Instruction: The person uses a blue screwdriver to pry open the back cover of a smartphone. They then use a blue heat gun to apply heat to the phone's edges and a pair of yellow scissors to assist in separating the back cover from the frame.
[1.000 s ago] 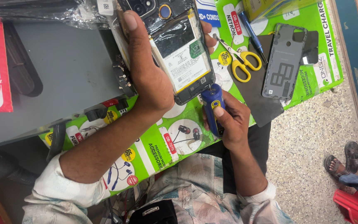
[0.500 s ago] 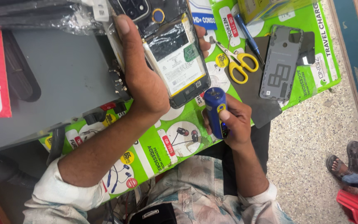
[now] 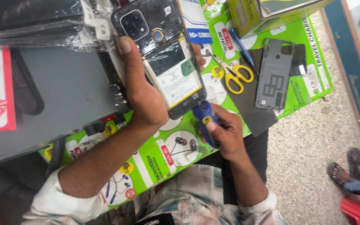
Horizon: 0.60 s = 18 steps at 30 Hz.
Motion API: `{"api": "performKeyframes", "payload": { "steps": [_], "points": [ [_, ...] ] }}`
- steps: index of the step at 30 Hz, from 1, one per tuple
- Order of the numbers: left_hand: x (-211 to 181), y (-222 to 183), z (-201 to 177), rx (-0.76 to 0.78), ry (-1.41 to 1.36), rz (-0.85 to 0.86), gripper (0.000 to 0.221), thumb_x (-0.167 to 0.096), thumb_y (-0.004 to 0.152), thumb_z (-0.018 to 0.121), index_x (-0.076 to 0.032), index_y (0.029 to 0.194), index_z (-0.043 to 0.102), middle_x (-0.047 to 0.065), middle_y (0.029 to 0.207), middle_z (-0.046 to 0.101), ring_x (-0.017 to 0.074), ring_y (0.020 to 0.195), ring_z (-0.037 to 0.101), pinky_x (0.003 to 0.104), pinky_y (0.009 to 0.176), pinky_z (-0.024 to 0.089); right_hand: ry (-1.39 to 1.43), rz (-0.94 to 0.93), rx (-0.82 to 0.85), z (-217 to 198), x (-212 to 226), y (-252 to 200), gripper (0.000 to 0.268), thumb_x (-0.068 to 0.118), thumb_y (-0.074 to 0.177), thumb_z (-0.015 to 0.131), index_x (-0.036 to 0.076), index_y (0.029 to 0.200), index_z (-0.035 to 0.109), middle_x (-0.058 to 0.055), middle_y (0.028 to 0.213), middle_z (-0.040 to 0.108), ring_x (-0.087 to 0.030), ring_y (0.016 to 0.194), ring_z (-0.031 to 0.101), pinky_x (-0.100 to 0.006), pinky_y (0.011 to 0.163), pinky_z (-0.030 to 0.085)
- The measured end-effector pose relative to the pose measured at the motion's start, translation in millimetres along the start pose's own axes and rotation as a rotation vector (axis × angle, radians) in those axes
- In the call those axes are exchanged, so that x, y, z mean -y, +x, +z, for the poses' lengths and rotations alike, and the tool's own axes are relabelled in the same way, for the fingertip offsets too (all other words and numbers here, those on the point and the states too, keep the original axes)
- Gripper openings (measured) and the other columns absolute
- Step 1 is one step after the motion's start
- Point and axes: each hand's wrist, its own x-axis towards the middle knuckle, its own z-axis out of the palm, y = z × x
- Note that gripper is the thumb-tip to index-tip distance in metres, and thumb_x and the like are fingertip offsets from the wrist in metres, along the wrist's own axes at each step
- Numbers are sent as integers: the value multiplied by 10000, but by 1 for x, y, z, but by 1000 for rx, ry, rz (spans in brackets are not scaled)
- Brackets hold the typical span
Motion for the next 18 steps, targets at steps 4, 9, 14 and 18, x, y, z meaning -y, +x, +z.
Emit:
{"api": "performKeyframes", "payload": {
  "steps": [4,9,14,18],
  "points": [
    [3,-1,0,2,30,61,710,-625,1143,390,61,1238,546,224,1048,676,282,925,680,419,890,567,-8,23,-12,-2,-3,-2,482,315,961,643,-70,1252,658,-76,824,663,-119,637,606,-259,589,503],
    [13,1,-14,-261,40,16,619,-523,1056,443,1,1377,514,218,1062,678,307,889,677,445,846,575,-248,-39,21,-3,5,1,541,329,918,674,-35,1317,654,-42,880,718,-83,668,625,-242,618,515],
    [19,9,-18,-322,503,245,936,-683,961,580,59,1496,382,282,1213,550,378,1014,585,565,948,494,-165,58,8,-4,13,0,517,316,923,670,-10,1324,672,-37,851,682,-93,680,594,-263,618,491],
    [18,4,-14,-213,352,58,1019,-745,913,577,28,1542,364,288,1191,577,409,992,620,593,923,544,-241,-93,0,-3,16,-4,452,280,1002,685,2,1357,652,-49,945,698,-91,815,627,-266,738,516]
  ]
}}
